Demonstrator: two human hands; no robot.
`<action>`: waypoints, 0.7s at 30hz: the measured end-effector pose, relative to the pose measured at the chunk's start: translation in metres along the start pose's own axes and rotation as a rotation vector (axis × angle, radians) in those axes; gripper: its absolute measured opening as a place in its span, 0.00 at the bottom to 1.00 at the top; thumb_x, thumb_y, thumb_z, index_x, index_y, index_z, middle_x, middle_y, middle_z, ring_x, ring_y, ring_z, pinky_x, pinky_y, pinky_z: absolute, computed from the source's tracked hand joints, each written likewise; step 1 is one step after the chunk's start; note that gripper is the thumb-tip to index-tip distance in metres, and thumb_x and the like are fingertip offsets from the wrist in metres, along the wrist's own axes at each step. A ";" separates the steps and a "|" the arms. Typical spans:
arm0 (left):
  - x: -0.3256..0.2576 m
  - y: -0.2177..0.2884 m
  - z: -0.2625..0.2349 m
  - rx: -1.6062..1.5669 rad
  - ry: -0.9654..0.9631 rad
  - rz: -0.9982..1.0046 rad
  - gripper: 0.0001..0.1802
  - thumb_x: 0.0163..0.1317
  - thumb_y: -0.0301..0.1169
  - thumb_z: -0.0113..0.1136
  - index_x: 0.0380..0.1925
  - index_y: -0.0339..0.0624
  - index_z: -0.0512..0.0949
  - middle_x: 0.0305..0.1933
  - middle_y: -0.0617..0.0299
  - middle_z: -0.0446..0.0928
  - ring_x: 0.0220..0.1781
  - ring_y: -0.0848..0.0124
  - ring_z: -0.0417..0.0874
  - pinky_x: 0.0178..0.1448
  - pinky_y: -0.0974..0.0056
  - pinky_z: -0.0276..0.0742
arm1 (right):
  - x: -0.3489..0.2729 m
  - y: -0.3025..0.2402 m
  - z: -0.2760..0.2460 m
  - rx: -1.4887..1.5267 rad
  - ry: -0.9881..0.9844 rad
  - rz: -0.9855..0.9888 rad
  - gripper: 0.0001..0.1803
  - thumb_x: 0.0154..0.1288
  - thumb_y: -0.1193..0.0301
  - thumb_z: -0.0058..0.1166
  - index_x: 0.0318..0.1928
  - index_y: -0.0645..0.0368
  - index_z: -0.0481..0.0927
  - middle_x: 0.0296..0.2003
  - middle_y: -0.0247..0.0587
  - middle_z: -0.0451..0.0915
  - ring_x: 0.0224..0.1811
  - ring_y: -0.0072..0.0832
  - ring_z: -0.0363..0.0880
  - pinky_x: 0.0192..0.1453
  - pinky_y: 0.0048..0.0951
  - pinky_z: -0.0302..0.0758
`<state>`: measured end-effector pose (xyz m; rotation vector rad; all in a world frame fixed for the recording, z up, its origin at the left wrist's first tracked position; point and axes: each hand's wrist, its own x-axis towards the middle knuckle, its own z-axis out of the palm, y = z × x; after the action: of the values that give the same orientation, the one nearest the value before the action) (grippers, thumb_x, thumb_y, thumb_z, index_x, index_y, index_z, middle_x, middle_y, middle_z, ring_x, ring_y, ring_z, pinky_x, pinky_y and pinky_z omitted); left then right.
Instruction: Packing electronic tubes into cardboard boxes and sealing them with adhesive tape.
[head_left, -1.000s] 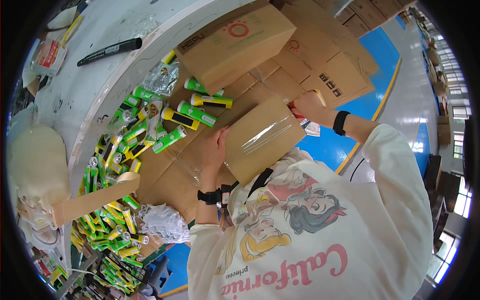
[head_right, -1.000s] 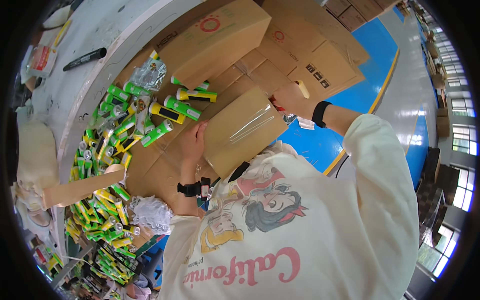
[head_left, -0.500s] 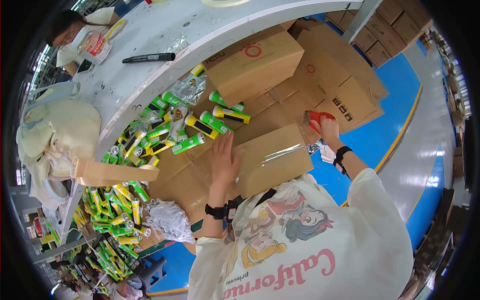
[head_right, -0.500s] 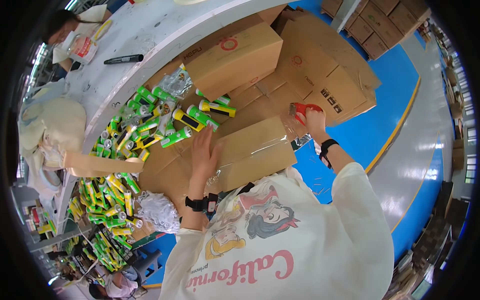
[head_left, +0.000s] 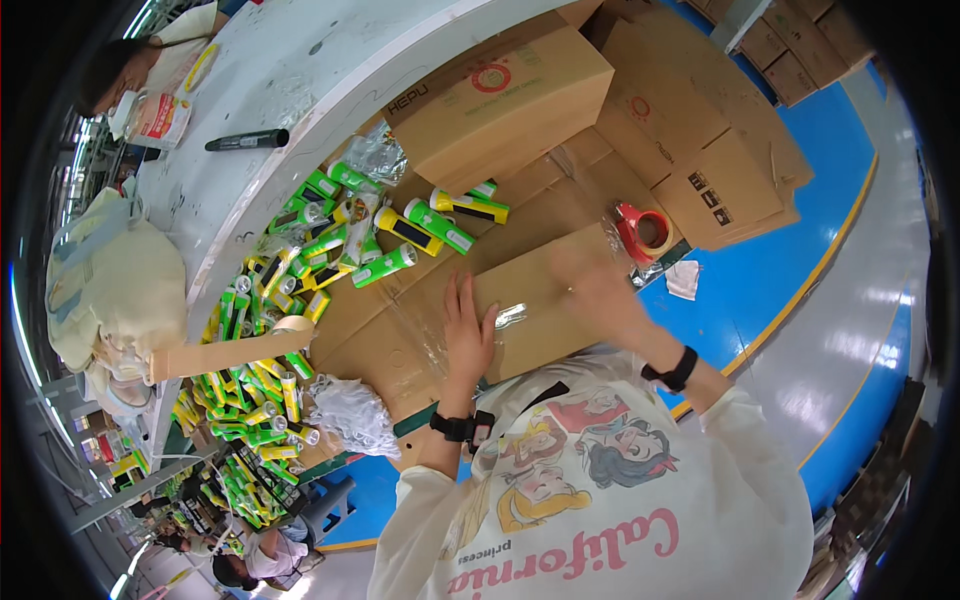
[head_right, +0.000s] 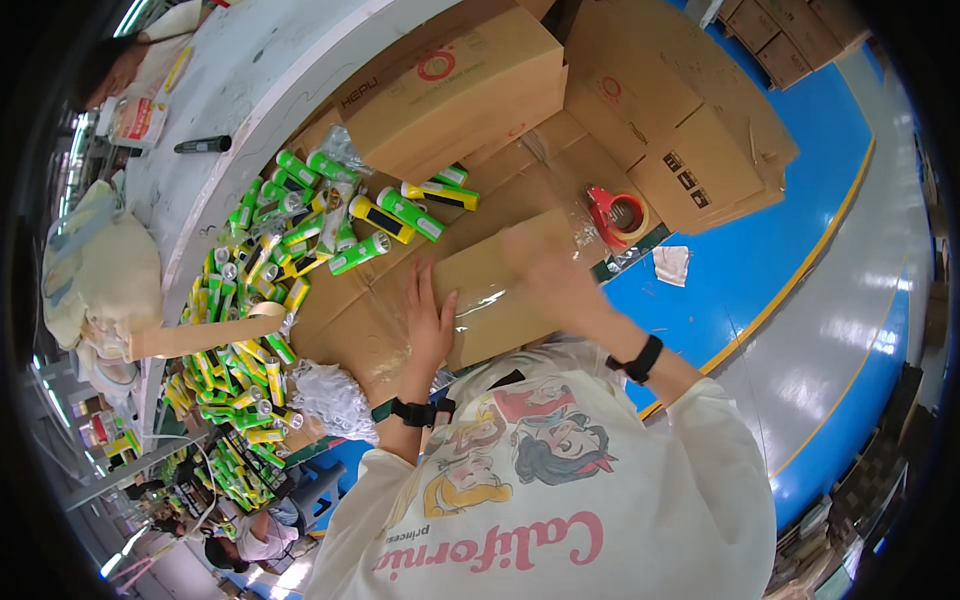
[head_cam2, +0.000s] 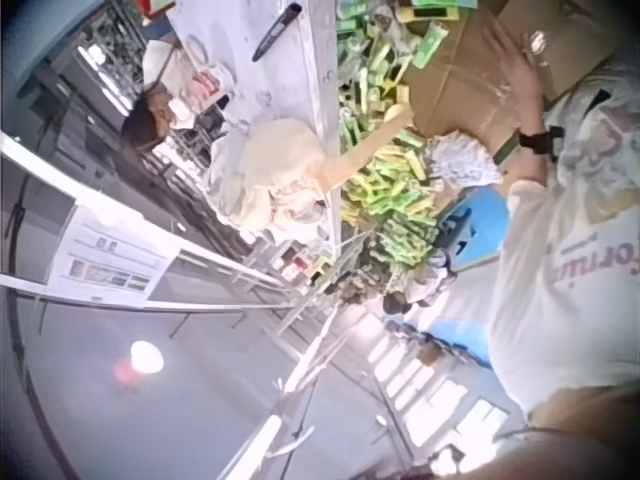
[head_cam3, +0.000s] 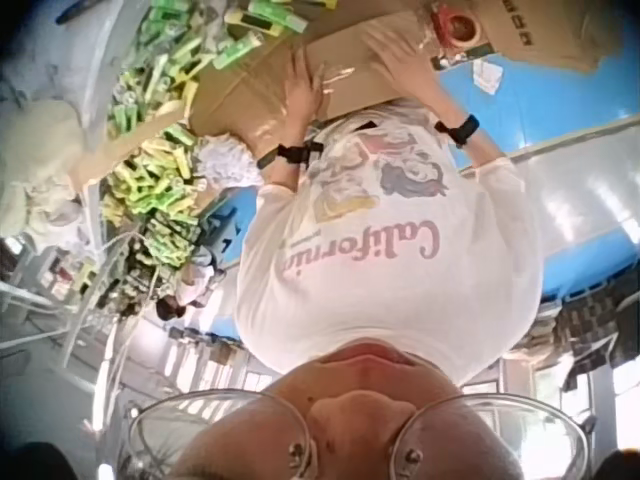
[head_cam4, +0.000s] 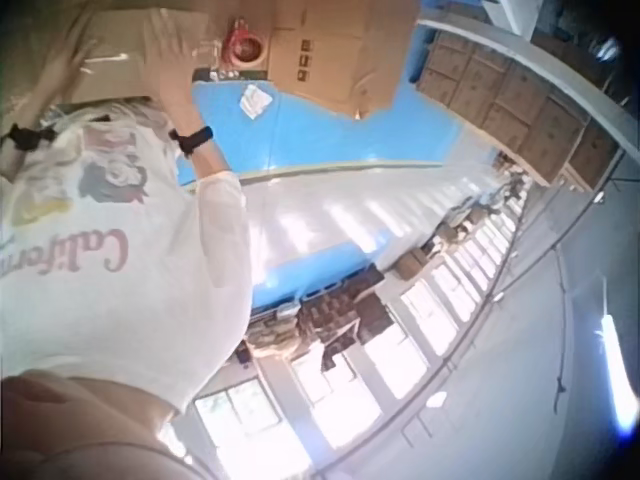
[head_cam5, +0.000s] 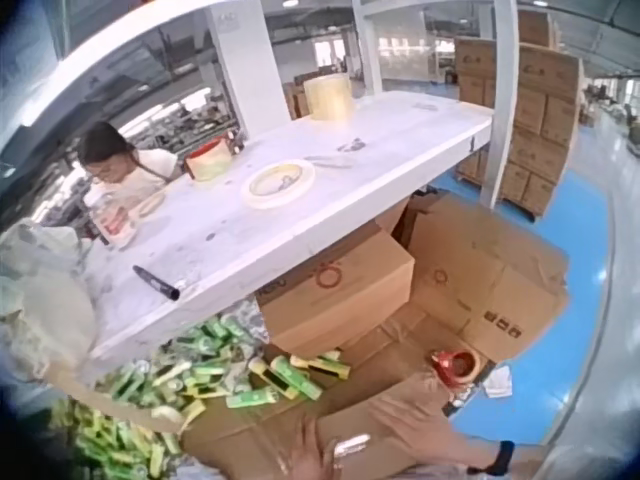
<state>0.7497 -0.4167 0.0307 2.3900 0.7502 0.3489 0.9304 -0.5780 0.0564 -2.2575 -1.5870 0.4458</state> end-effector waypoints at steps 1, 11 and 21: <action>0.000 -0.002 0.002 -0.044 -0.002 -0.009 0.32 0.61 0.35 0.53 0.63 0.37 0.56 0.69 0.44 0.50 0.67 0.45 0.55 0.67 0.52 0.56 | -0.003 -0.018 0.004 0.009 -0.045 -0.251 0.27 0.62 0.63 0.46 0.61 0.58 0.63 0.59 0.44 0.65 0.63 0.37 0.61 0.69 0.40 0.52; -0.028 -0.025 0.014 -0.232 0.173 -0.364 0.35 0.63 0.38 0.53 0.62 0.26 0.54 0.64 0.35 0.57 0.66 0.48 0.60 0.65 0.57 0.61 | -0.048 0.027 -0.016 0.036 -0.056 0.003 0.36 0.64 0.67 0.44 0.68 0.64 0.46 0.70 0.48 0.44 0.72 0.39 0.42 0.73 0.39 0.42; -0.040 -0.002 -0.036 -0.182 -0.211 -0.423 0.14 0.59 0.35 0.58 0.32 0.31 0.75 0.38 0.46 0.76 0.36 0.60 0.80 0.38 0.63 0.76 | -0.048 0.035 0.013 0.745 0.140 0.437 0.35 0.61 0.72 0.50 0.66 0.65 0.52 0.61 0.61 0.61 0.65 0.46 0.59 0.61 0.36 0.65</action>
<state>0.7017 -0.4219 0.0550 1.9954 1.0456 -0.0109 0.9382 -0.6330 0.0320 -1.9489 -0.6685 0.8077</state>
